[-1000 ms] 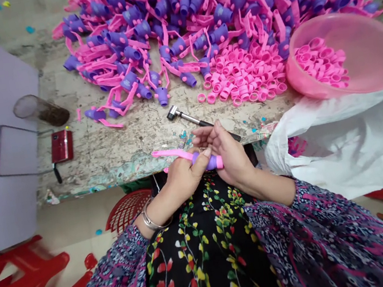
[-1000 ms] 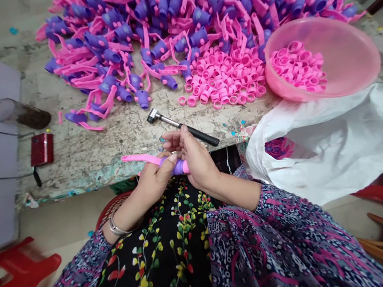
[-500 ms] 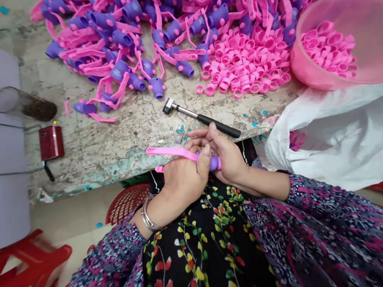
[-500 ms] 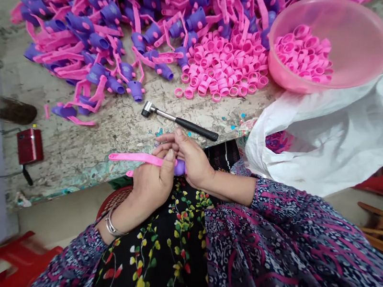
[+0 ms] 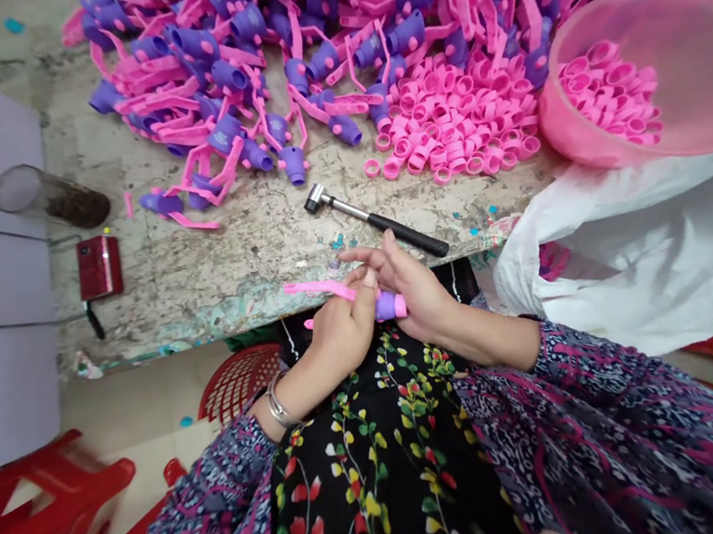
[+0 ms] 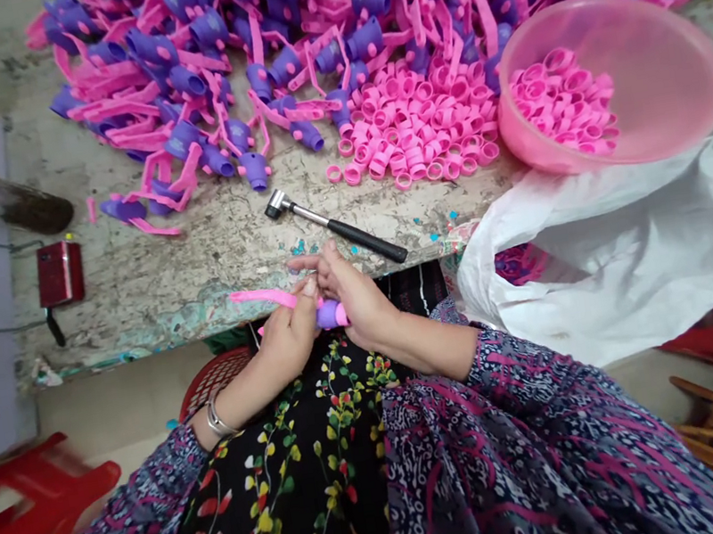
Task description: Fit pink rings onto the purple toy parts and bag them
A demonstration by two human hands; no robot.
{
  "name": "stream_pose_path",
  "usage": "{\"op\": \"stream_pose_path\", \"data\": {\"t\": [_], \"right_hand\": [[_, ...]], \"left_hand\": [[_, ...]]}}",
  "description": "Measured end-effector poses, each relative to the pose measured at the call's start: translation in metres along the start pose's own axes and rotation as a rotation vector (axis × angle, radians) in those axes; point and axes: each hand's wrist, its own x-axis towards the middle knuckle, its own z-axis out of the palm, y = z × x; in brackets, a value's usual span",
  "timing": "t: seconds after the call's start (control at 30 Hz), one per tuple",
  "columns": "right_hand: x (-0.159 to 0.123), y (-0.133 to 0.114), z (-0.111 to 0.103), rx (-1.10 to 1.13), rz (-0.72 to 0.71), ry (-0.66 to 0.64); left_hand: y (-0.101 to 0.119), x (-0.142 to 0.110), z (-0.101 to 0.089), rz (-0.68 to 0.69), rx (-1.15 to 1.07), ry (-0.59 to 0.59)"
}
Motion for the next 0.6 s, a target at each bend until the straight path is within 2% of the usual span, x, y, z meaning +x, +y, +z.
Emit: {"op": "stream_pose_path", "data": {"t": [0.1,0.17,0.23,0.3,0.4,0.5,0.6], "right_hand": [[0.004,-0.008,-0.003,0.017,0.057,-0.009],[0.004,-0.014,-0.01,-0.038,0.015,0.0],[0.001,-0.02,-0.022,-0.199,-0.109,0.039],[-0.002,-0.025,-0.039,-0.515,-0.325,0.133],[-0.003,-0.032,-0.066,-1.191,-0.63,0.317],[0.002,-0.032,-0.086,-1.685,-0.634,0.359],[0.01,-0.03,-0.095,-1.902,-0.554,0.32]], "left_hand": [[-0.001,0.006,0.002,-0.264,-0.307,-0.002],[0.001,0.007,0.001,-0.33,-0.442,-0.006],[0.002,0.008,-0.001,-0.348,-0.538,0.022],[0.002,0.008,-0.003,-0.382,-0.607,0.061],[-0.001,0.01,-0.005,-0.411,-0.678,0.08],[-0.001,0.014,-0.008,-0.377,-0.721,0.047],[0.001,0.016,-0.014,-0.334,-0.745,0.041]]}}
